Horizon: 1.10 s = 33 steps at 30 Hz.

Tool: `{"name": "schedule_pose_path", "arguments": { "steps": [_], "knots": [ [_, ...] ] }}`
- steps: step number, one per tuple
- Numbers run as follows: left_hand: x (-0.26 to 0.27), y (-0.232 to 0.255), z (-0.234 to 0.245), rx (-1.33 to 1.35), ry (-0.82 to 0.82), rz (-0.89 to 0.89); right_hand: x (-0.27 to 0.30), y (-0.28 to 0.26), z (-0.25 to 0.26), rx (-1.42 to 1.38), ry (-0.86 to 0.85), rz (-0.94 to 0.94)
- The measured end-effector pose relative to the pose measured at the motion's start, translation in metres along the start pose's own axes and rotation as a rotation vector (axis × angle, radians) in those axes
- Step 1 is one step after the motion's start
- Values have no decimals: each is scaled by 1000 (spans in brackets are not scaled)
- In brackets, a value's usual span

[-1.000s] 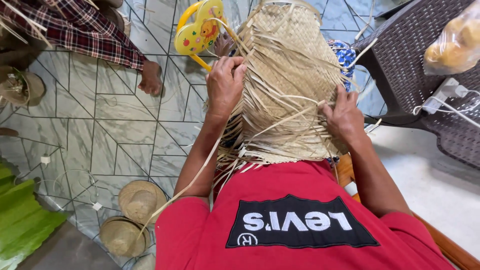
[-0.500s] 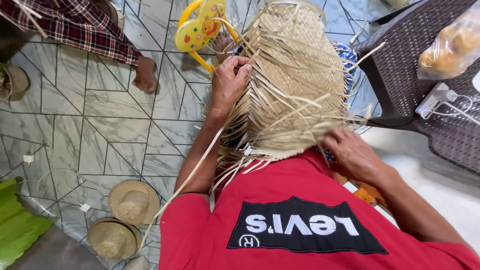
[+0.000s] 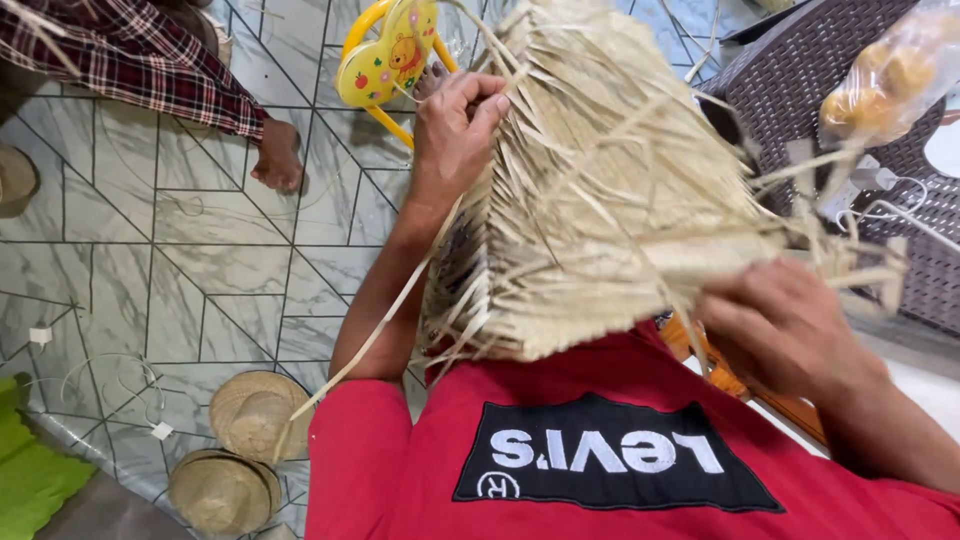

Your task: The person is weaving dried palm leaves to create a large mat, using their hands to interlace the strands.

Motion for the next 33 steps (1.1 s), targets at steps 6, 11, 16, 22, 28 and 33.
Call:
{"name": "schedule_pose_path", "arguments": {
  "steps": [6,11,16,22,28,33],
  "knots": [
    [26,-32,-24,-327,-227,111,5,20,-54,-284,-226,-491],
    [41,-34,-14,-202,-167,119,29,62,-152,-300,-255,-483],
    [50,-35,-11,1,-140,194,21,54,-106,115,-399,-240],
    [45,-32,-15,88,-127,130,-19,11,24,58,-345,-233],
    [44,-28,-10,50,-150,159,-78,9,1,-301,88,-18],
    [62,-30,13,1,-315,194,-120,48,-120,-108,164,97]
  ]
}}
Point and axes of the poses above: each hand's wrist, its own x-axis away from the middle knuckle, its own z-axis out of the back of the hand, y = z × x, the point moved 3 cm from there along -x, towards the middle knuckle, and after that the axes turned 3 degrees about x, right-handed, at the moved point
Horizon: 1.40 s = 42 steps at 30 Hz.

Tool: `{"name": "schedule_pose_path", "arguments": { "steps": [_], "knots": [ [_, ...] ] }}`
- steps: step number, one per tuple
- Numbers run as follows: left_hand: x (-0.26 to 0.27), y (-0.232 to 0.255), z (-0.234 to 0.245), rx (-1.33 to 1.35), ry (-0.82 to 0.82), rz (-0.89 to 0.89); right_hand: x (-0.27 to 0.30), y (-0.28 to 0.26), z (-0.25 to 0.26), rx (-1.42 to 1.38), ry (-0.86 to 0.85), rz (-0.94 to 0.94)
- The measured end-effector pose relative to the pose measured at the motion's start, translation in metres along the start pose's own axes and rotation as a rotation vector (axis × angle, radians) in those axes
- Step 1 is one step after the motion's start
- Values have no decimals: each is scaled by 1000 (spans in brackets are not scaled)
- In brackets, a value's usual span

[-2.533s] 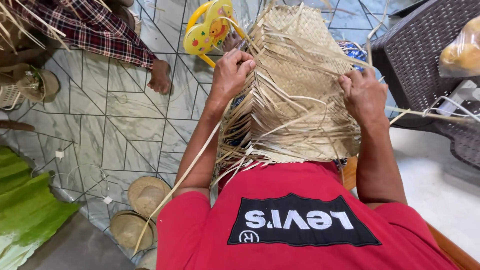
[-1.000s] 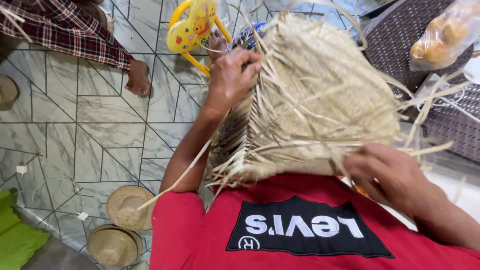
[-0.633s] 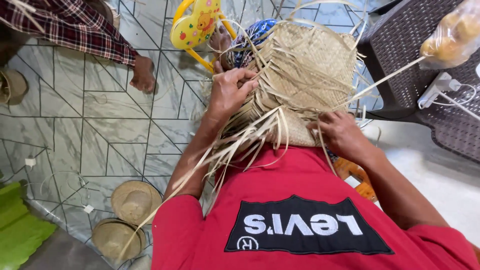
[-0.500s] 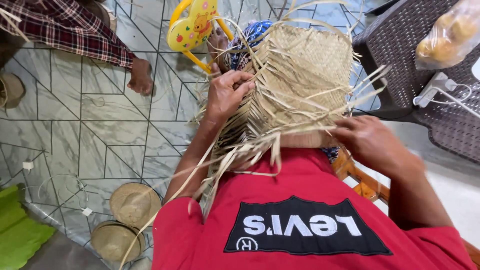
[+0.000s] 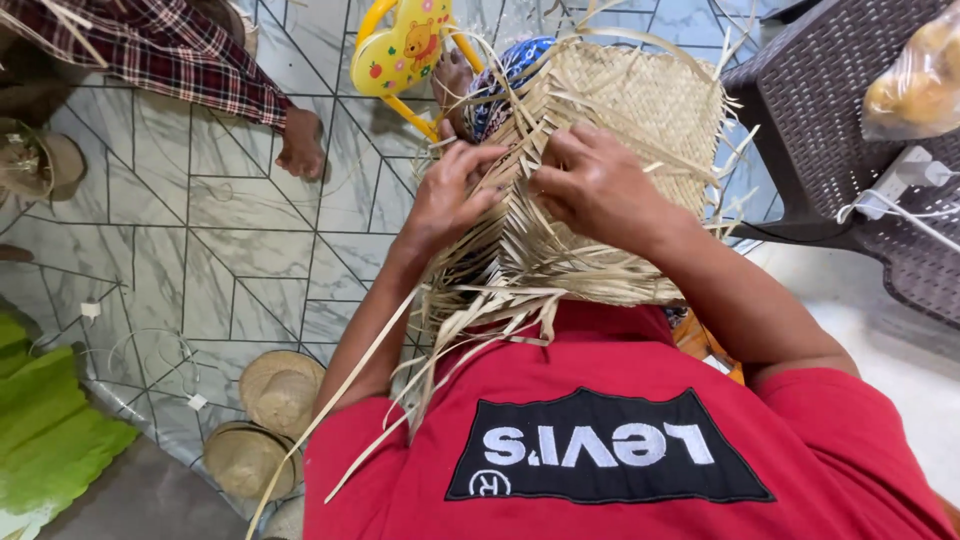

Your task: The person is weaving dried palm leaves to create a large mat, using their hands to interlace the strands.

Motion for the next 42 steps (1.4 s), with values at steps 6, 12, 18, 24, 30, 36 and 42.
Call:
{"name": "schedule_pose_path", "arguments": {
  "steps": [6,12,18,24,30,36,42],
  "knots": [
    [131,-120,69,-213,-1,362,27,29,-54,-168,13,-154],
    [233,-156,134,-664,-74,1133,30,22,-59,-227,40,-234],
    [96,25,75,-575,483,25,35,29,-76,-257,82,-220],
    [-20,17,-20,-445,322,-202,37,28,-61,-535,120,-386],
    [-48,-14,-28,-339,149,21,26,37,-33,-442,112,-530],
    [-47,-4,-23,-349,154,112,18,42,-43,-262,49,-530],
    [-40,8,-19,-331,189,65,19,37,-47,-123,88,-478]
  ]
}}
Point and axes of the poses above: each hand's wrist, its own x-axis away from the middle knuckle, its own z-axis out of the back of the hand, y = z × x, the point moved 3 cm from there along -x, towards the middle knuckle, and after that the axes turned 3 degrees about x, right-handed, at the moved point
